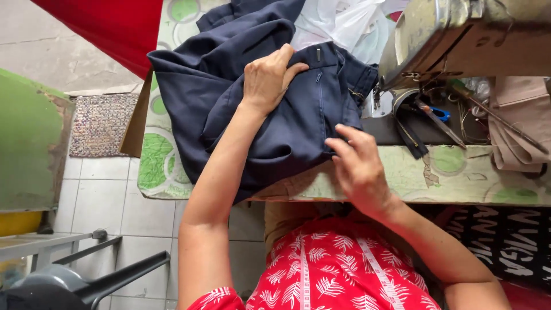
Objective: Unpacking a pair of pants from a plastic bag and inspecting the seams on a sewing table to prepare for repair.
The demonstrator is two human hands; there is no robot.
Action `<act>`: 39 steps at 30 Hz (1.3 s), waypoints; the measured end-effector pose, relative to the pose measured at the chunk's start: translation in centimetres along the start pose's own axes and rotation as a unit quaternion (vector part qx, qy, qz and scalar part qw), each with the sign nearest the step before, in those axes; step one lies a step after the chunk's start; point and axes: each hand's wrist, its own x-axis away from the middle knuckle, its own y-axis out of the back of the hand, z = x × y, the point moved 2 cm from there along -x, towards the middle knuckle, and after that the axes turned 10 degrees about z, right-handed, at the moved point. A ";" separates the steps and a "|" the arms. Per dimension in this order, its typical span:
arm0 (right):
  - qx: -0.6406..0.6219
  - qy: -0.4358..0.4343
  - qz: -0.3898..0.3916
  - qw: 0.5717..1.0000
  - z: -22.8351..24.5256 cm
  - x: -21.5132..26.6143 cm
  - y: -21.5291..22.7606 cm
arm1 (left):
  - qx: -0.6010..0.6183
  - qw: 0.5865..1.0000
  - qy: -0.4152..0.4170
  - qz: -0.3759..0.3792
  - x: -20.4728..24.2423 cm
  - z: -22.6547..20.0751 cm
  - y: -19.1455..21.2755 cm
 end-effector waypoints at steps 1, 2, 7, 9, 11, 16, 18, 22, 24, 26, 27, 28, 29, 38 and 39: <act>0.043 0.057 -0.003 0.997 0.7 -0.1 0.0 | 0.033 0.999 0.016 0.020 -0.1 0.0 0.1; 0.085 0.114 -0.004 0.990 1.5 -0.1 -0.1 | 0.066 0.996 0.033 0.040 0.1 0.0 0.3; 0.114 0.139 0.099 0.979 -0.1 1.9 -3.3 | 0.293 0.924 0.178 0.173 -1.0 0.8 0.9; 0.115 0.148 0.098 0.978 0.1 2.1 -3.3 | 0.351 0.898 0.196 0.177 -1.3 0.9 1.4; 0.100 0.157 0.106 0.977 0.0 2.4 -3.2 | 0.511 0.779 0.279 0.232 -1.5 0.5 2.2; 0.048 0.147 0.099 0.983 0.0 2.4 -2.9 | 0.585 0.737 0.244 0.236 -1.2 1.1 2.1; 0.045 0.133 0.091 0.986 0.0 2.5 -2.8 | 0.592 0.751 0.194 0.220 -1.3 1.4 2.2; 0.033 0.155 0.024 0.987 0.7 2.2 -2.7 | 0.526 0.808 0.165 0.209 -1.1 1.5 2.4; 0.034 0.158 -0.041 0.986 1.3 2.1 -1.6 | 0.498 0.826 0.156 0.213 -0.3 1.9 1.5; 0.065 0.118 -0.092 0.987 1.8 2.5 0.7 | 0.454 0.846 0.179 0.212 0.6 2.5 0.1; 0.072 0.109 -0.097 0.987 1.1 4.4 2.7 | 0.459 0.844 0.170 0.218 0.7 3.0 -0.1; 0.083 -0.003 -0.057 0.995 0.1 6.2 4.6 | 0.457 0.826 0.225 0.243 1.0 3.6 -0.4; 0.091 -0.116 -0.016 0.989 -0.9 8.3 6.5 | 0.452 0.804 0.278 0.267 1.3 4.2 -0.8; 0.057 -0.307 -0.480 0.820 -14.1 29.5 14.0 | 0.475 0.671 0.428 0.376 -1.4 -2.1 6.5; 0.061 -0.309 -0.482 0.818 -16.1 31.1 14.3 | 0.476 0.671 0.423 0.379 -1.6 -2.6 6.8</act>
